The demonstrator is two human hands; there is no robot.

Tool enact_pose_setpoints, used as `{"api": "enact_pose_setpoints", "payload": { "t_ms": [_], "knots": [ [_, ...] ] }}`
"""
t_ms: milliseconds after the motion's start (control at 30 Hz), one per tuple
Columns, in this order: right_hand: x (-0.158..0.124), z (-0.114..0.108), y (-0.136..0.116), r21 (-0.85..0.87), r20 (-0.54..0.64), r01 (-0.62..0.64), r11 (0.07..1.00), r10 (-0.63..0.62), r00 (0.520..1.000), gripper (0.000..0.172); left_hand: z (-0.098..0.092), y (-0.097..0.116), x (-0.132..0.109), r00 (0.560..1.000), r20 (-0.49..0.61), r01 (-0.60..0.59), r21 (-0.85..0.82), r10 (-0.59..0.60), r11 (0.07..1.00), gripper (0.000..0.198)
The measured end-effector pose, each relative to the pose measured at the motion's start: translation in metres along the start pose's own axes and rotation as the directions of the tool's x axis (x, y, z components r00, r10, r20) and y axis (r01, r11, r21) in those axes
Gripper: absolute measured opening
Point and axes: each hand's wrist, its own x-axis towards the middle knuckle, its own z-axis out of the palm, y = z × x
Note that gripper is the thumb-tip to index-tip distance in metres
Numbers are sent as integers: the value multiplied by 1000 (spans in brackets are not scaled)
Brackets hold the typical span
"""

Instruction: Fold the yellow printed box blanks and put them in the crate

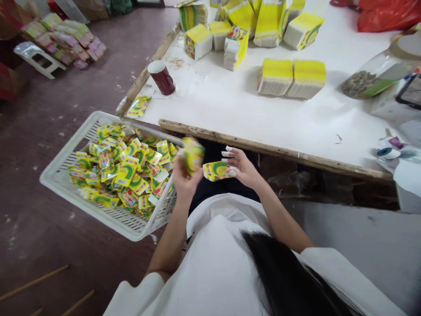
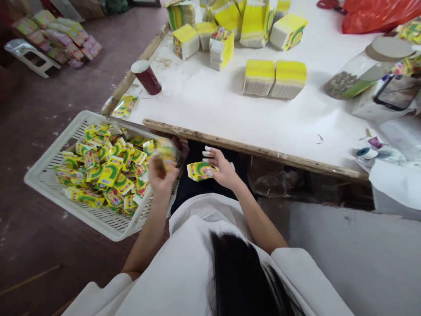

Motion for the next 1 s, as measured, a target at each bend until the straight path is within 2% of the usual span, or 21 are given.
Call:
{"api": "enact_pose_setpoints", "payload": {
  "t_ms": [33,67,100,167,233,367,500,600,700,767,800,867,900,933,1000],
  "knots": [
    [0,-4,4,-127,-48,-67,990,61,997,43,-1,-5,2,986,-157,30,-144,-52,989,69],
    [0,-8,8,-286,-89,-137,949,116,989,32,-2,-9,5,954,-272,49,-266,-124,963,67],
    [-1,-10,11,-440,-113,-191,877,157,981,24,-2,-14,6,921,-330,81,-358,-206,930,64],
    [-4,-8,13,-656,-111,-237,716,220,969,21,2,-21,5,876,-324,187,-458,-359,869,59],
    [-6,-2,12,-743,-98,-246,622,263,960,25,7,-24,1,872,-266,259,-463,-412,848,53],
    [-6,9,8,-773,-100,-256,581,286,953,24,13,-26,-4,893,-188,305,-419,-410,855,47],
    [-4,4,8,-673,-107,-283,683,289,951,16,13,-30,-2,881,-169,336,-436,-443,835,45],
    [-3,-4,6,-580,-109,-303,756,296,949,17,15,-35,-4,877,-192,325,-440,-441,837,54],
    [-3,-8,-3,-302,-110,-323,897,304,946,20,23,-38,-13,934,-186,213,-394,-305,894,78],
    [-4,-8,-14,-141,-72,-292,946,284,956,21,31,-34,-20,978,-97,139,-364,-186,921,95],
    [-5,-6,-21,-133,-38,-267,954,264,964,21,35,-31,-24,987,-21,140,-352,-158,925,98],
    [-7,-2,-33,-166,27,-217,962,224,974,21,44,-23,-28,980,109,193,-329,-165,924,90],
    [-8,0,-38,-150,39,-199,968,207,978,22,47,-19,-29,975,134,214,-321,-179,923,82],
    [-9,2,-42,-88,35,-187,978,190,981,23,50,-15,-29,975,127,214,-316,-182,924,76],
    [-10,5,-46,125,11,-160,979,160,987,28,54,-8,-28,989,37,148,-323,-144,935,73]
  ]
}}
